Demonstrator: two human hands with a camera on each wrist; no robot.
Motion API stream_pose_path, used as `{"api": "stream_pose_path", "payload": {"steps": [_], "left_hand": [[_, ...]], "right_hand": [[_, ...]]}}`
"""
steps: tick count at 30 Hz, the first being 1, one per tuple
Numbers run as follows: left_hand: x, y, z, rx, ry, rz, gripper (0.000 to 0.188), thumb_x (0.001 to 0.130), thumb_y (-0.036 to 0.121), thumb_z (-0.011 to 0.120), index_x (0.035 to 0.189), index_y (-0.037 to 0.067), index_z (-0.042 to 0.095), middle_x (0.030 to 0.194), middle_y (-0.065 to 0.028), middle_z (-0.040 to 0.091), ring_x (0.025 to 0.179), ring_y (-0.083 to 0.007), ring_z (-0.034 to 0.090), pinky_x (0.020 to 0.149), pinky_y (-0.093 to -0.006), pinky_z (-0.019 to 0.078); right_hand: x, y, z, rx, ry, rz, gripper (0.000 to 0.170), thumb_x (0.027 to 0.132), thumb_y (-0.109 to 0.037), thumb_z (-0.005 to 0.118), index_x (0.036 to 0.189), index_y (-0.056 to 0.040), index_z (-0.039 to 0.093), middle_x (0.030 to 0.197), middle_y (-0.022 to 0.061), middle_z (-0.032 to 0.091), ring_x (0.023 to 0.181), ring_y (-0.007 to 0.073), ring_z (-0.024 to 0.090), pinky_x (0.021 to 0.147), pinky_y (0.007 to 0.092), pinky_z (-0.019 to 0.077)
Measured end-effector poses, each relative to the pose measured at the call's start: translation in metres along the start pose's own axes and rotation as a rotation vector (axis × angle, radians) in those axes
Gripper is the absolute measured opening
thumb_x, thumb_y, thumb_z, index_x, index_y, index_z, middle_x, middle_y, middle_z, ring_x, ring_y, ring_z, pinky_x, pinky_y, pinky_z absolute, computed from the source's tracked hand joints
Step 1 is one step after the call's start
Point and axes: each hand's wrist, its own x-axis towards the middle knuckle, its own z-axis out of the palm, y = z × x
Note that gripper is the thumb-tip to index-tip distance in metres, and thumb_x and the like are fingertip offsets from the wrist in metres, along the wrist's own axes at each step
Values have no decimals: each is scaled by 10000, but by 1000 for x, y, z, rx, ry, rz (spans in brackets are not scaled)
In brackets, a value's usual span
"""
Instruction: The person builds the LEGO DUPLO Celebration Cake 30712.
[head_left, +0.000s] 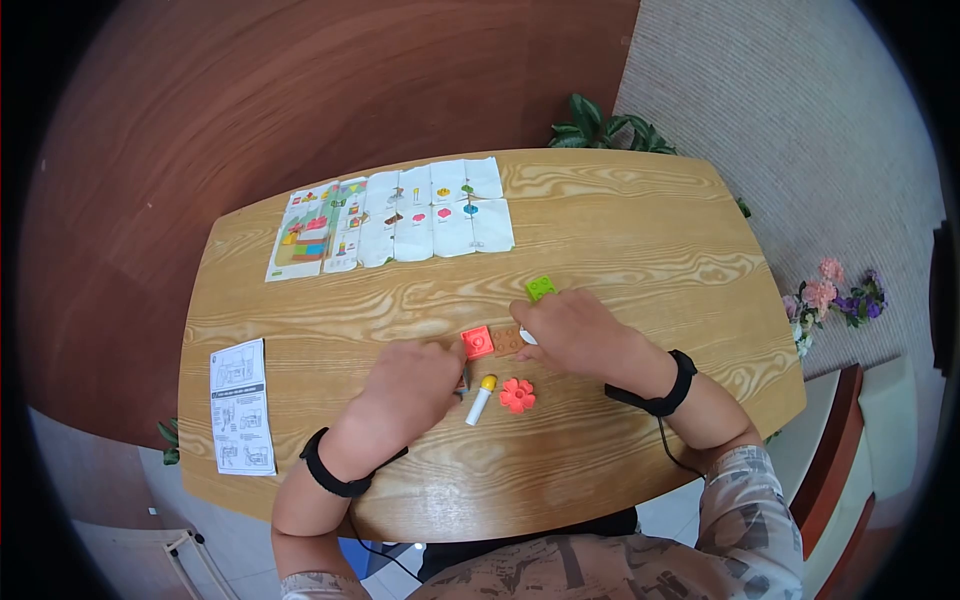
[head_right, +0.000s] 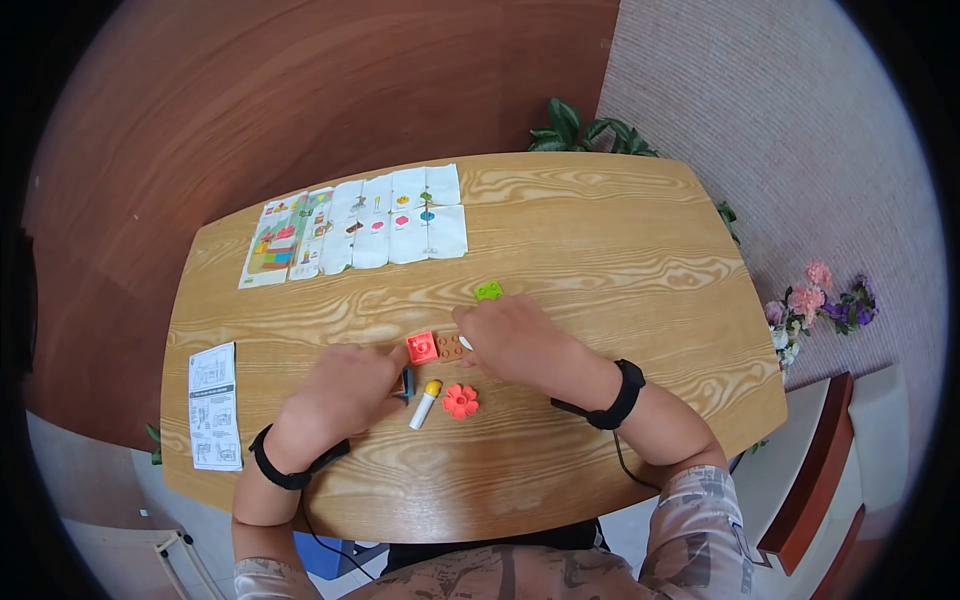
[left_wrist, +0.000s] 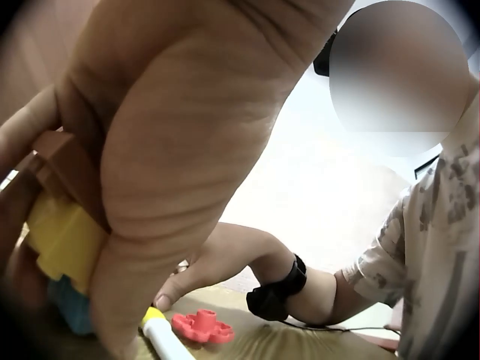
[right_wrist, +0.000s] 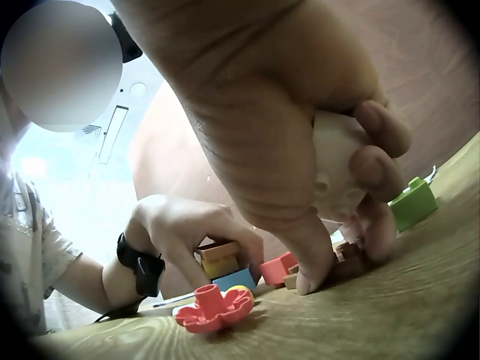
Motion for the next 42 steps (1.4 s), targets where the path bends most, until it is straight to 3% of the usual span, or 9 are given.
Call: {"api": "stream_pose_path", "payload": {"steps": [7, 11, 14, 19, 23, 25, 28, 35, 42], "left_hand": [[8, -1, -1, -39, 114, -46, 358, 862, 273, 773, 1061, 26, 608, 808, -160, 710, 815, -359, 711, 737, -466, 536], [6, 1, -22, -150, 455, -58, 349, 886, 309, 768, 1026, 37, 601, 726, -159, 683, 690, -351, 703, 624, -427, 539], [-2, 6, -37, -307, 631, -24, 352, 886, 314, 774, 1005, 41, 587, 688, -166, 663, 617, -348, 690, 554, -424, 536], [-2, 9, -36, -437, 773, 100, 382, 886, 307, 793, 1063, 37, 589, 697, -156, 664, 629, -347, 694, 568, -411, 544], [-4, 12, -35, -312, 732, 183, 364, 873, 244, 790, 1086, 39, 578, 794, -136, 656, 696, -342, 694, 588, -421, 548], [-1, 9, -31, -323, 735, 211, 366, 864, 213, 786, 1099, 34, 570, 913, -138, 650, 736, -346, 693, 595, -427, 549], [-6, 15, -36, -367, 677, 130, 456, 844, 223, 840, 1144, 19, 564, 1145, -184, 600, 939, -348, 672, 732, -407, 549], [-6, 20, -35, -497, 684, 213, 516, 837, 190, 850, 1180, 8, 509, 1158, -189, 556, 987, -374, 632, 791, -420, 525], [1, 17, -27, -534, 715, 284, 511, 826, 161, 863, 1131, 11, 481, 1147, -192, 558, 977, -374, 633, 789, -414, 522]], "right_hand": [[-4, -5, -9, 36, 104, 19, 386, 850, -316, 805, 1005, -27, 602, 781, 190, 682, 786, 405, 692, 655, 492, 516], [-5, -15, -34, 213, 326, 27, 362, 915, -317, 758, 1119, -40, 645, 805, 180, 696, 774, 383, 697, 655, 435, 523], [-4, -20, -44, 540, 316, -76, 346, 947, -292, 729, 1189, -56, 657, 803, 155, 698, 723, 317, 698, 635, 379, 516], [-10, -28, -51, 955, 211, -101, 358, 999, -371, 678, 1114, -32, 687, 783, 80, 693, 675, 170, 634, 616, 322, 481], [-12, -29, -54, 1162, 86, 8, 309, 1016, -302, 674, 1170, -34, 674, 716, -32, 593, 557, 24, 484, 499, 206, 354], [-10, -26, -56, 1194, 69, 42, 321, 1020, -312, 670, 1175, -30, 677, 696, -30, 582, 542, 30, 478, 485, 212, 341], [-9, -26, -57, 1227, 33, 71, 342, 1023, -329, 667, 1184, -27, 680, 680, -27, 578, 533, 33, 473, 476, 217, 335], [-9, -26, -49, 1279, 38, 40, 353, 1028, -345, 660, 1173, -25, 685, 686, -20, 595, 526, 29, 469, 476, 216, 335], [-9, -25, -48, 1214, 19, 6, 357, 1022, -386, 660, 1030, -30, 687, 674, -16, 596, 534, 30, 486, 481, 218, 357]]}}
